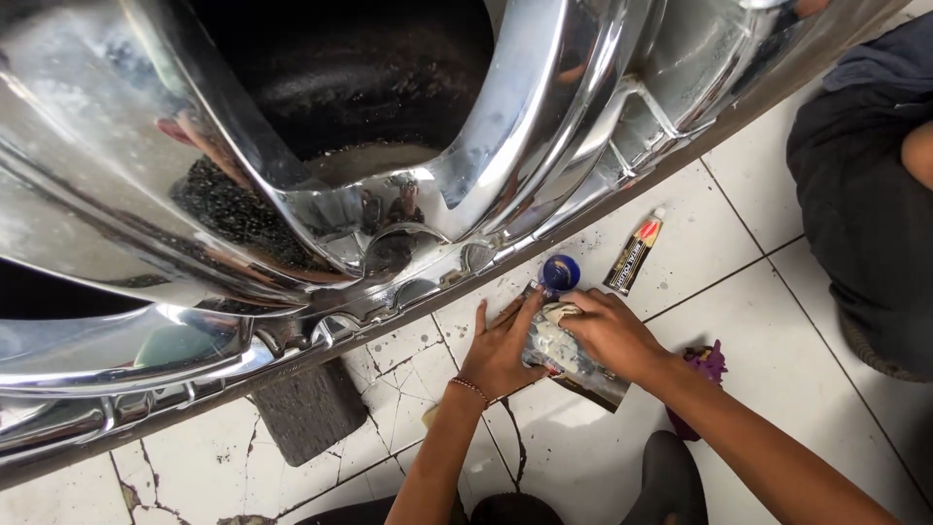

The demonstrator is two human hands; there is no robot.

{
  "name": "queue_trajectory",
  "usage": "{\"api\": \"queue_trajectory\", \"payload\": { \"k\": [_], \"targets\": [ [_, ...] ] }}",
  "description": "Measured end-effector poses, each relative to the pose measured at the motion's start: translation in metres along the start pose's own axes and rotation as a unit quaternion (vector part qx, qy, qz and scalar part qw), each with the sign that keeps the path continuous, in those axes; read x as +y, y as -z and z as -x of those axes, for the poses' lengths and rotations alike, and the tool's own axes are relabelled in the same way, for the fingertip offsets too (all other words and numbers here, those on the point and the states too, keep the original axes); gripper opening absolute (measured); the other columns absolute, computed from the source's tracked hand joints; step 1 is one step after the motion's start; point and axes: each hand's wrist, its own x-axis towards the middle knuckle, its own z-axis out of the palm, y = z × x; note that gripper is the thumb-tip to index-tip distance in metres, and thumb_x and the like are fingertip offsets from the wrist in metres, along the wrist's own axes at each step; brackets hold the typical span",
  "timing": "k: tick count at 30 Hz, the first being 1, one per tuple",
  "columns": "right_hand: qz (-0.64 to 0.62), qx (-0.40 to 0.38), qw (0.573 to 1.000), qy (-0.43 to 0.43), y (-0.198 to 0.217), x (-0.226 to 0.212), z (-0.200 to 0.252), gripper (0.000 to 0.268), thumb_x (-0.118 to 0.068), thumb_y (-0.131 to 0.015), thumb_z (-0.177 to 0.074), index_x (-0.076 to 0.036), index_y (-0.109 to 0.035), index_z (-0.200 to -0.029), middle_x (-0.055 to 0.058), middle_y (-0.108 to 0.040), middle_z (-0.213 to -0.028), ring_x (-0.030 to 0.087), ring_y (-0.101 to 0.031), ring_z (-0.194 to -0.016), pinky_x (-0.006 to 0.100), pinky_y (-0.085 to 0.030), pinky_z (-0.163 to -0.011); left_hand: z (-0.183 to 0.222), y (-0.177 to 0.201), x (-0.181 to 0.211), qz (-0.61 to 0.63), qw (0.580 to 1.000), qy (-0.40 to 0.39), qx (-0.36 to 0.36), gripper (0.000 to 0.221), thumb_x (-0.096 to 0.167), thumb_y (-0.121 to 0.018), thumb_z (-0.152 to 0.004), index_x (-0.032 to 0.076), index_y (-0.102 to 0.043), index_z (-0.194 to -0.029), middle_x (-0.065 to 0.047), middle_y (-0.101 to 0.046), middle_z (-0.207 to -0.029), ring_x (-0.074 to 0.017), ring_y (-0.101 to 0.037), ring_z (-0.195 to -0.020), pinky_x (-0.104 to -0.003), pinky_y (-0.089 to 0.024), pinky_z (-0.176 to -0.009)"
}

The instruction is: Polishing a chrome car wheel rim using a cloth and metal polish.

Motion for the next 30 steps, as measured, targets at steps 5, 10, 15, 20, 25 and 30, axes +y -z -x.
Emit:
{"api": "queue_trajectory", "payload": {
  "k": [5, 10, 15, 20, 25, 30],
  "targets": [
    [0.072, -0.001, 0.997, 0.04, -0.016, 0.002, 0.004, 0.042, 0.006, -0.071, -0.068, -0.009, -0.077, -0.107, 0.009, -0.061, -0.128, 0.028, -0.055, -0.117, 0.04, -0.045, -0.102, -0.003, 0.002, -0.001, 0.005, 1.0, 0.01, -0.02, 0.128, 0.034, -0.089, -0.069, 0.02, -0.004, -0.162, -0.008, -0.04, -0.161, -0.0239, -0.026, -0.154, -0.059, 0.0, -0.124],
    [0.104, -0.043, 0.994, 0.014, -0.02, 0.0, 0.007, 0.045, 0.003, -0.073, -0.07, -0.013, -0.075, -0.112, 0.004, -0.058, -0.127, 0.024, -0.052, -0.121, 0.04, -0.041, -0.108, -0.004, 0.003, 0.003, 0.003, 0.999, 0.024, -0.031, 0.132, 0.032, -0.091, -0.068, 0.022, 0.001, -0.162, -0.004, -0.04, -0.162, -0.0219, -0.025, -0.155, -0.059, 0.001, -0.124],
    [0.156, -0.108, 0.982, 0.004, -0.006, -0.014, 0.009, 0.052, 0.005, -0.071, -0.07, -0.017, -0.075, -0.116, 0.002, -0.056, -0.132, 0.022, -0.05, -0.125, 0.037, -0.04, -0.109, -0.006, 0.003, 0.004, 0.02, 0.998, 0.043, -0.031, 0.138, 0.03, -0.093, -0.064, 0.023, 0.003, -0.162, 0.002, -0.041, -0.161, -0.0195, -0.025, -0.155, -0.057, 0.0, -0.126],
    [0.169, -0.117, 0.978, 0.035, -0.013, 0.002, 0.022, 0.051, 0.005, -0.071, -0.07, -0.016, -0.075, -0.117, 0.004, -0.056, -0.139, 0.023, -0.05, -0.124, 0.039, -0.04, -0.107, -0.005, 0.0, 0.002, 0.016, 0.998, 0.049, -0.029, 0.139, 0.03, -0.094, -0.063, 0.025, 0.004, -0.162, 0.003, -0.04, -0.161, -0.0186, -0.024, -0.155, -0.056, 0.0, -0.126],
    [0.161, -0.13, 0.977, 0.047, -0.008, 0.003, 0.033, 0.038, 0.001, -0.07, -0.077, -0.015, -0.075, -0.111, 0.001, -0.061, -0.126, 0.021, -0.053, -0.124, 0.039, -0.042, -0.109, -0.005, -0.005, 0.002, 0.008, 0.998, 0.06, -0.031, 0.14, 0.031, -0.095, -0.063, 0.027, 0.004, -0.161, 0.003, -0.04, -0.161, -0.0181, -0.024, -0.154, -0.055, 0.001, -0.126],
    [-0.29, -0.183, 0.882, -0.323, -0.01, 0.005, 0.042, 0.025, -0.019, -0.06, -0.104, -0.006, -0.07, -0.123, 0.022, -0.067, -0.102, 0.033, -0.064, -0.087, 0.047, -0.052, -0.087, 0.001, -0.024, -0.004, -0.035, 0.998, 0.044, 0.03, 0.138, 0.035, -0.096, -0.061, 0.023, -0.004, -0.163, -0.008, -0.043, -0.159, -0.022, -0.03, -0.152, -0.06, -0.009, -0.123]
  ]
}}
